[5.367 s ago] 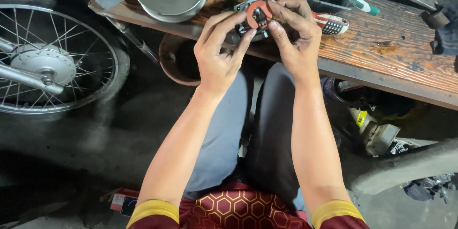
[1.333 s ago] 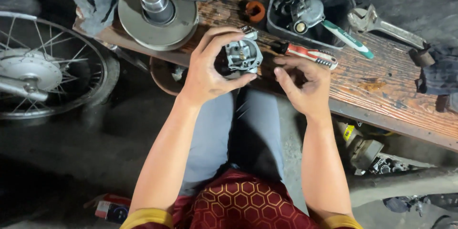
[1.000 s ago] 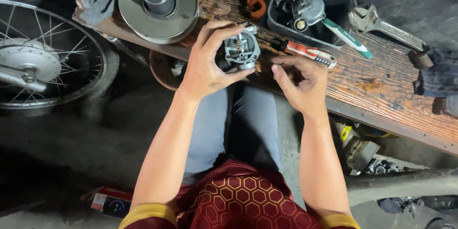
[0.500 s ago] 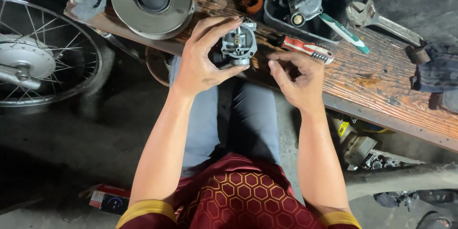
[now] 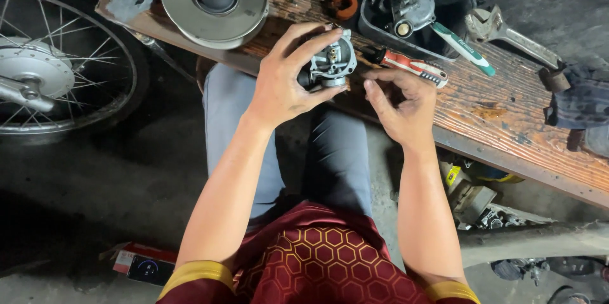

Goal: The person disassembles a carburetor on a wooden workbench, using a screwdriver to remove screws and separate the housing. They remove the float and needle, then reassemble the unit by inserting the float back into the body and tightening the screws.

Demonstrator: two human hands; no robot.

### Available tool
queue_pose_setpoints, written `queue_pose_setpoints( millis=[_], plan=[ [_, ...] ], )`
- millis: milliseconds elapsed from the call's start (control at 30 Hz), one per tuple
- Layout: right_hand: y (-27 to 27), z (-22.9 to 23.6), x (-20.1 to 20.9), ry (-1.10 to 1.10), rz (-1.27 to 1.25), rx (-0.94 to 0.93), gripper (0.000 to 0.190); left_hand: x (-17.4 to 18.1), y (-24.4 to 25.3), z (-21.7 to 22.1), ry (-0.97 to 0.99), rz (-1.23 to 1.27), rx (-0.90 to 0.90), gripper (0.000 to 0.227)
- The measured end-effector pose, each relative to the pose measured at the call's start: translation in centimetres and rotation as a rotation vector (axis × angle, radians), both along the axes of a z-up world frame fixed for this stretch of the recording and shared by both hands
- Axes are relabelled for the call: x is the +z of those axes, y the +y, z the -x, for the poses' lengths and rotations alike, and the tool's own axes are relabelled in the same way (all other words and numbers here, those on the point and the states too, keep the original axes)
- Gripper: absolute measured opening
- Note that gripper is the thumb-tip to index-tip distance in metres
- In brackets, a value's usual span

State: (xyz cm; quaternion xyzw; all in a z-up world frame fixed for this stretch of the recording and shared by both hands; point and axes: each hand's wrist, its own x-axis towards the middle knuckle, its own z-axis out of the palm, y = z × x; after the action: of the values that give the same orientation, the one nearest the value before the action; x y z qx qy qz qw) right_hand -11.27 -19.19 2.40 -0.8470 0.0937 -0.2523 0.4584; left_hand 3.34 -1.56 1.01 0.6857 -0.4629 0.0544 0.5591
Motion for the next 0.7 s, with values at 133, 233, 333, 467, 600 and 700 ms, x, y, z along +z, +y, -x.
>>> queue_pose_setpoints(
  millis=[133,233,333,467,600,700],
  plan=[
    [0.0,0.0,0.0,-0.007,-0.001,0.002,0.012,-0.2,-0.2,0.2,-0.022,-0.023,0.041,0.077],
    [0.1,0.0,-0.1,-0.006,0.009,-0.001,0.011,-0.4,-0.3,0.2,-0.023,-0.03,0.061,0.081],
    [0.2,-0.3,-0.2,-0.023,0.006,0.006,0.013,-0.6,-0.5,0.2,-0.039,-0.043,0.095,0.081],
    [1.5,-1.2,0.4,-0.203,0.081,-0.046,0.012,-0.5,-0.8,0.3,-0.033,-0.021,0.136,0.085],
    [3.8,-2.6,2.5,-0.267,0.145,-0.056,0.014,-0.3,-1.1,0.7,0.005,0.007,0.175,0.082],
    [4.3,-3.9,2.3,-0.317,0.199,-0.082,0.02,-0.2,-1.0,0.8,0.02,0.033,0.157,0.086]
  ],
)
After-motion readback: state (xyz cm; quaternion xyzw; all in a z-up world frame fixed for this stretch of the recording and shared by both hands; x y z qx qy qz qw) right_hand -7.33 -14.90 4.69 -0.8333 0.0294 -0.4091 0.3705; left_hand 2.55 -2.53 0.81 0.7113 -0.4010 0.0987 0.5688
